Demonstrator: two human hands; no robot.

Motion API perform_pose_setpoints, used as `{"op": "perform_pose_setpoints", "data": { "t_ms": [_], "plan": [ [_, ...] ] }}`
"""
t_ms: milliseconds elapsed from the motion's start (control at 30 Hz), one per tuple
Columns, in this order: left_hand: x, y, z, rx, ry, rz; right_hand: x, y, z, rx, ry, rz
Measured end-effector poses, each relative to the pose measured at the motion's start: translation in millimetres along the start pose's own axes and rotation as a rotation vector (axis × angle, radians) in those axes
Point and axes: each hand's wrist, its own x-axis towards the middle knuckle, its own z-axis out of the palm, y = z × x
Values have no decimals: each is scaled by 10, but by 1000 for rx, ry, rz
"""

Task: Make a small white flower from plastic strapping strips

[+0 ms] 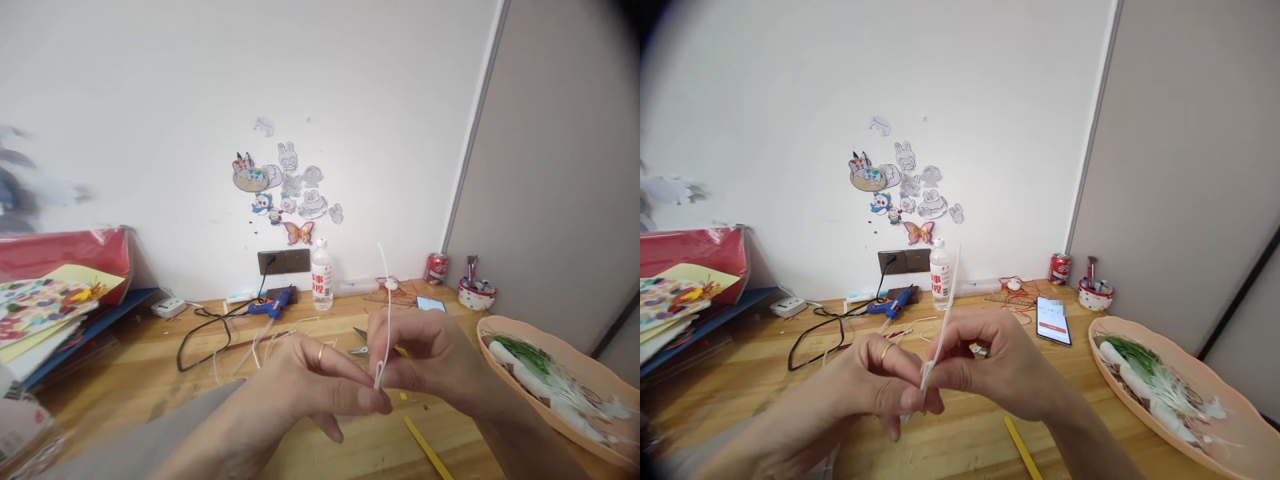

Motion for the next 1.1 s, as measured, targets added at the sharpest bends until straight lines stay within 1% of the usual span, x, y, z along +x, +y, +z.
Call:
{"op": "perform_pose_setpoints", "data": {
  "t_ms": [67, 133, 200, 300, 433, 600, 667, 767, 833, 867, 933, 1033, 1100],
  "plan": [
    [-6, 37, -29, 51, -92, 34, 3, -2, 31, 7, -43, 5],
    [-5, 58, -54, 46, -143, 91, 10, 5, 61, 13, -60, 13],
    [0, 58, -67, 20, -123, 99, 14, 20, 80, 67, -75, 34],
    [10, 35, -65, 18, -36, 51, 12, 34, 83, 111, -60, 65],
    [11, 27, -48, -7, 9, 42, 12, -36, 78, -85, 48, 30],
    [-12, 44, -36, 23, 13, 122, 9, -179, 100, -370, 218, -18],
    [-17, 43, -34, 60, 48, 141, -10, -201, 98, -500, 251, -89],
    [-20, 32, -36, 97, 117, 154, -53, -198, 84, -761, 324, -332],
    [-24, 22, -44, 122, 122, 169, -76, -191, 83, -943, 377, -484],
    [-27, 17, -50, 134, 118, 179, -81, -191, 87, -1008, 394, -531],
    [-36, 13, -61, 163, 128, 194, -79, -198, 106, -1052, 410, -558],
    [-51, 18, -67, 200, 147, 196, -65, -214, 134, -1043, 465, -588],
    [-60, 27, -62, 208, 141, 188, -69, -221, 135, -1090, 461, -615]
  ]
}}
